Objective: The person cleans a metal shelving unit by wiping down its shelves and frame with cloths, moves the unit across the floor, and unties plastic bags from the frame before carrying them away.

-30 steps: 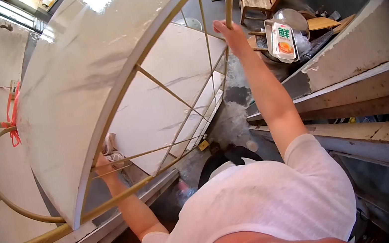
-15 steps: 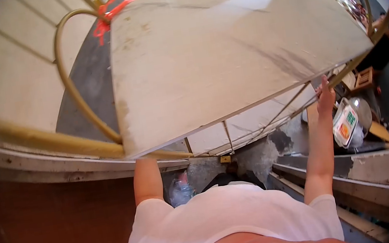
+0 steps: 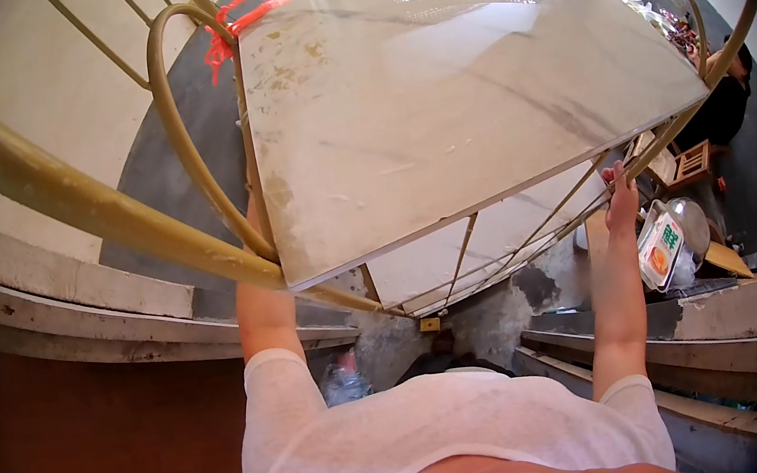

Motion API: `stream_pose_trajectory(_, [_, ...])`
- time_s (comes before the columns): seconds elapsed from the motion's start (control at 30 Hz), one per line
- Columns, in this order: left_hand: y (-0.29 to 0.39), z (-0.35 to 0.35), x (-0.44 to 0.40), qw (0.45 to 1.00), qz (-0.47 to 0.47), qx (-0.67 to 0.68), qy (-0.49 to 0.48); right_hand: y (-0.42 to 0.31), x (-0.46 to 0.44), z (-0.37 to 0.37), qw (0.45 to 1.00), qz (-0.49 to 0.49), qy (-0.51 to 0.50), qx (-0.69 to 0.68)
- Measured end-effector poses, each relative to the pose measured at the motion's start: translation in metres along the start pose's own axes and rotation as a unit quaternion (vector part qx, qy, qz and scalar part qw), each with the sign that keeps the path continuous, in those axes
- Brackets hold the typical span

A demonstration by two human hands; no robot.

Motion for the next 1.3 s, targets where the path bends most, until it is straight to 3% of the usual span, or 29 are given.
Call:
stream_pose_trajectory(0.5, [-0.022, -0.019, -0.027, 0.997, 0.021, 0.032, -0.073, 0.007, -0.012, 0.007, 1.0, -0.017, -0.011, 0.023])
stream_pose_trajectory(0.57, [-0.026, -0.023, -0.034, 0.994, 0.024, 0.041, -0.099, 0.0, -0.007, 0.005, 0.994, -0.04, 0.051, 0.092])
stream_pose_trajectory(0.63, [-0.033, -0.031, -0.041, 0.989, 0.031, 0.048, -0.135, -0.003, -0.001, -0.004, 0.998, -0.053, 0.036, 0.021])
stream_pose_trajectory(0.93, [-0.065, -0.085, -0.057, 0.938, 0.076, 0.133, -0.312, -0.004, 0.0, 0.0, 0.998, 0.041, -0.047, 0.031])
stream_pose_trajectory(1.03, [-0.056, -0.083, -0.054, 0.97, 0.105, 0.124, -0.18, -0.008, 0.001, -0.008, 0.998, 0.054, -0.031, 0.034])
stream_pose_trajectory(1.1, [-0.055, -0.071, -0.085, 0.968, -0.074, -0.091, -0.221, -0.006, -0.001, -0.007, 0.998, 0.044, 0.005, 0.046])
stream_pose_trajectory(1.13, [-0.057, -0.066, -0.088, 0.977, -0.085, -0.1, -0.167, -0.008, -0.003, -0.007, 0.998, 0.051, 0.006, 0.043])
stream_pose_trajectory(1.23, [-0.034, -0.082, -0.076, 0.97, -0.134, -0.141, -0.144, -0.01, -0.003, -0.008, 0.993, 0.054, 0.024, 0.105])
stream_pose_trajectory(1.27, [-0.049, -0.075, -0.102, 0.957, -0.137, -0.123, -0.226, -0.01, -0.003, -0.008, 0.994, 0.048, 0.023, 0.094])
stream_pose_trajectory(1.3, [-0.045, -0.08, -0.101, 0.955, -0.138, -0.125, -0.23, -0.011, -0.003, -0.008, 0.995, 0.041, 0.022, 0.084])
Point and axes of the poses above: each hand's wrist, its own x-axis away from the middle knuckle, its own z-axis out of the back of the hand, y = z × x, the point moved 6 cm from there along -x, towards the middle knuckle, and after that the axes turned 1 degree about x, right-handed, at the moved point
